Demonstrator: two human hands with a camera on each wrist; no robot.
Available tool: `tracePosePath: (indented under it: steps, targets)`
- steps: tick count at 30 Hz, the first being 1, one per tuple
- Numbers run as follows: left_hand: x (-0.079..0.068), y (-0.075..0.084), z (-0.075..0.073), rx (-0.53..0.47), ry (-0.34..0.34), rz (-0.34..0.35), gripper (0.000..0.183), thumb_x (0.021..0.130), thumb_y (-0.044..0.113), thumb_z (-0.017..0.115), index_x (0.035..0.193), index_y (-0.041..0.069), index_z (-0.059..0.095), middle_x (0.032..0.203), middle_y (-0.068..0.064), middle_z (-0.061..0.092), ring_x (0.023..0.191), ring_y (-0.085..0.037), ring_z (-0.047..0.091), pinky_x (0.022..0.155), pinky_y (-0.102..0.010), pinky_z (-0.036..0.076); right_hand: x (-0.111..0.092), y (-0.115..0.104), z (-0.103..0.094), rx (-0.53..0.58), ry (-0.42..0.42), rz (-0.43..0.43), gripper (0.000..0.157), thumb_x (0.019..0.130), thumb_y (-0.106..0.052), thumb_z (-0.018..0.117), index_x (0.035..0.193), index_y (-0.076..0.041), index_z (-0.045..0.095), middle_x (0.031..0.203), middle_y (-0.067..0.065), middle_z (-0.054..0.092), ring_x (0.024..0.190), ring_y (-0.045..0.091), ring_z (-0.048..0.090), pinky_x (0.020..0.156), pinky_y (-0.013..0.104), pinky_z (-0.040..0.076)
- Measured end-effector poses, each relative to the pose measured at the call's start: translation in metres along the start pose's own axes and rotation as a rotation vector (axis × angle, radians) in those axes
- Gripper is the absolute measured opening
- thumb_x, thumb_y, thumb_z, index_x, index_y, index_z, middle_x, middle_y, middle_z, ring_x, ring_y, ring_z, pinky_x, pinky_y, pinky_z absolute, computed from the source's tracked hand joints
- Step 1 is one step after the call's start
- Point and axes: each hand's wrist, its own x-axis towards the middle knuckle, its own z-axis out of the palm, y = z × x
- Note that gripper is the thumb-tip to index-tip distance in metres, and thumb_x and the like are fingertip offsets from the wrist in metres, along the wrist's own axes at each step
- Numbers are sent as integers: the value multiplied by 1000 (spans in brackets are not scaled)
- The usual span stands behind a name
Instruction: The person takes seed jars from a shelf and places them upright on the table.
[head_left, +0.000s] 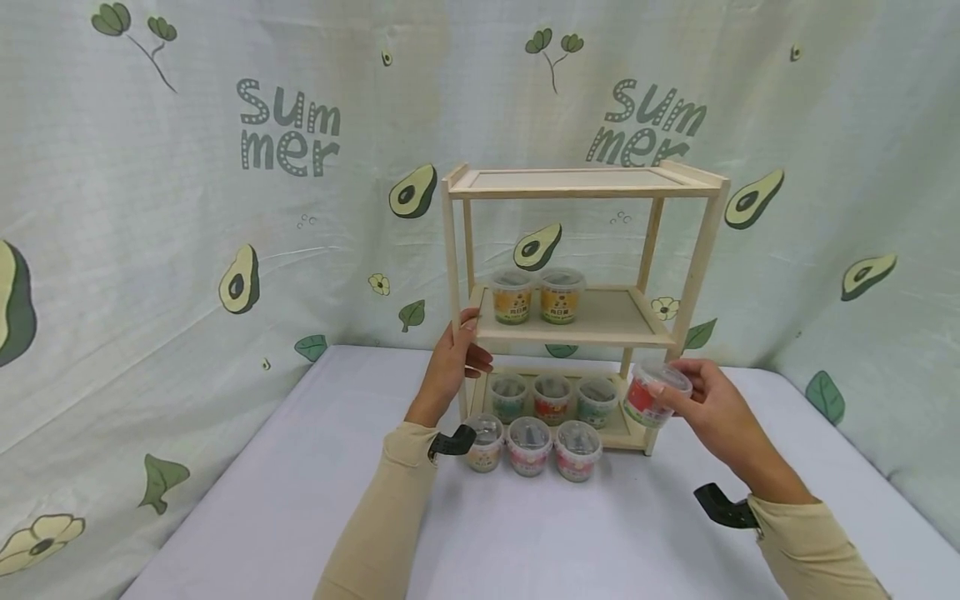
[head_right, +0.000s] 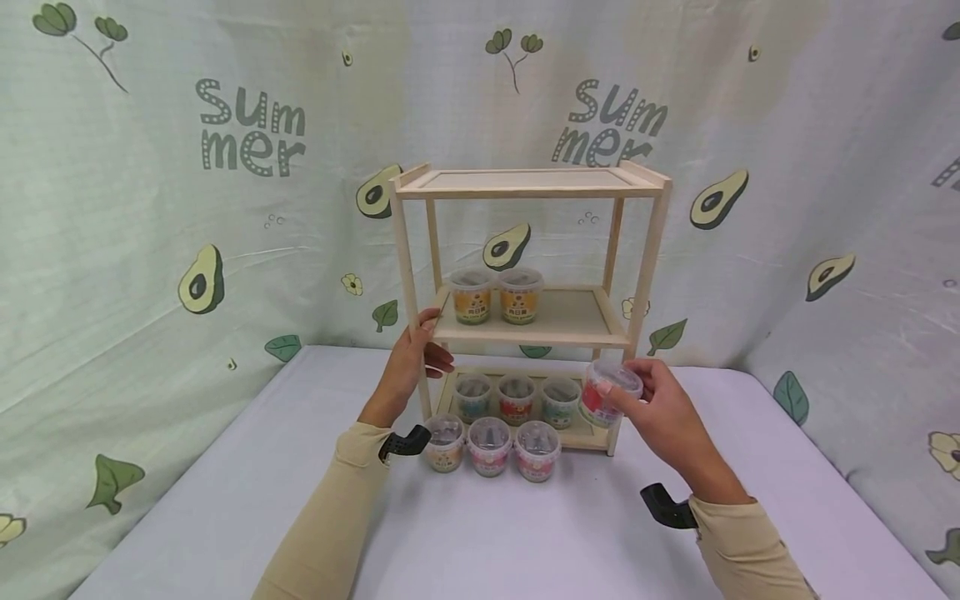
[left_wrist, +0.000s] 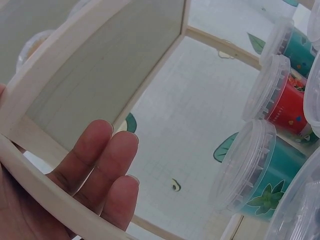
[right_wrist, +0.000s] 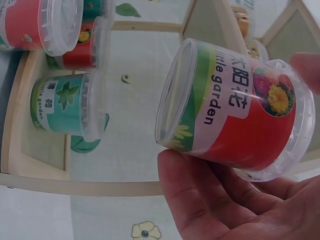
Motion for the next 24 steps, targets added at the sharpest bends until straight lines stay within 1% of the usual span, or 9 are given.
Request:
tracePosePath:
  steps: [3, 5, 7, 10, 13, 16, 18, 22, 24]
  targets:
    - [0, 1, -2, -4, -24, -16, 53, 110, 43, 36, 156, 17, 34, 96, -34, 64, 87, -51, 67, 72, -46, 52, 0, 1, 1, 0, -11, -5, 64, 102, -32, 60, 143, 9, 32, 131, 29, 53, 105, 20, 59, 78, 17, 50]
    - [0, 2, -2, -1, -30, -25, 54, 110, 42, 35, 157, 16, 32, 99, -36, 63, 90, -53, 65, 73, -48, 52, 0, 3, 2, -6, -20, 0, 65, 102, -33, 59, 143, 10, 32, 131, 29, 53, 108, 27, 59, 78, 16, 49]
    - [1, -3, -2, 2, -15, -19, 55, 109, 46, 36, 156, 20, 34, 97, -34, 65, 88, -51, 66, 72, -46, 52, 0, 5, 5, -13, -31, 9, 65, 103, -33, 59, 143, 9, 31, 132, 29, 53, 111, 33, 57, 78, 16, 49]
    - [0, -3, -2, 4, 5, -6, 55, 107, 50, 39, 154, 22, 39, 94, -30, 66, 85, -47, 68, 70, -42, 52, 0, 8, 8, -22, -51, 31, 68, 102, -35, 59, 145, 9, 31, 133, 29, 52, 113, 35, 57, 80, 20, 50]
    - [1, -4, -1, 1, 18, 2, 53, 107, 50, 40, 152, 23, 41, 89, -24, 68, 79, -41, 70, 66, -38, 52, 0, 12, 12, -49, -78, 53, 72, 102, -39, 59, 146, 9, 30, 137, 29, 50, 117, 37, 55, 86, 33, 52]
    - [1, -5, 1, 4, 24, -3, 50, 107, 49, 40, 151, 25, 43, 84, -18, 68, 74, -33, 71, 64, -35, 51, 0, 14, 14, -85, -110, 69, 76, 101, -42, 59, 147, 9, 30, 138, 30, 47, 119, 40, 54, 91, 46, 51]
    - [1, -5, 1, 9, 27, -5, 49, 107, 49, 40, 150, 27, 44, 82, -15, 68, 72, -29, 71, 64, -34, 51, 0, 16, 15, -110, -131, 74, 76, 101, -43, 59, 148, 9, 30, 139, 30, 46, 119, 41, 53, 92, 51, 50]
    - [2, -6, 1, 10, 28, 5, 48, 107, 49, 40, 150, 27, 44, 82, -13, 68, 71, -27, 71, 64, -34, 51, 0, 17, 13, -161, -168, 66, 75, 101, -43, 59, 149, 9, 32, 143, 32, 42, 121, 44, 51, 92, 55, 49]
    - [2, -6, 0, 6, 30, 7, 49, 107, 49, 40, 150, 26, 43, 82, -14, 68, 72, -28, 71, 64, -34, 51, 0, 17, 13, -184, -189, 60, 75, 100, -43, 60, 149, 8, 33, 143, 31, 42, 119, 43, 52, 91, 54, 50]
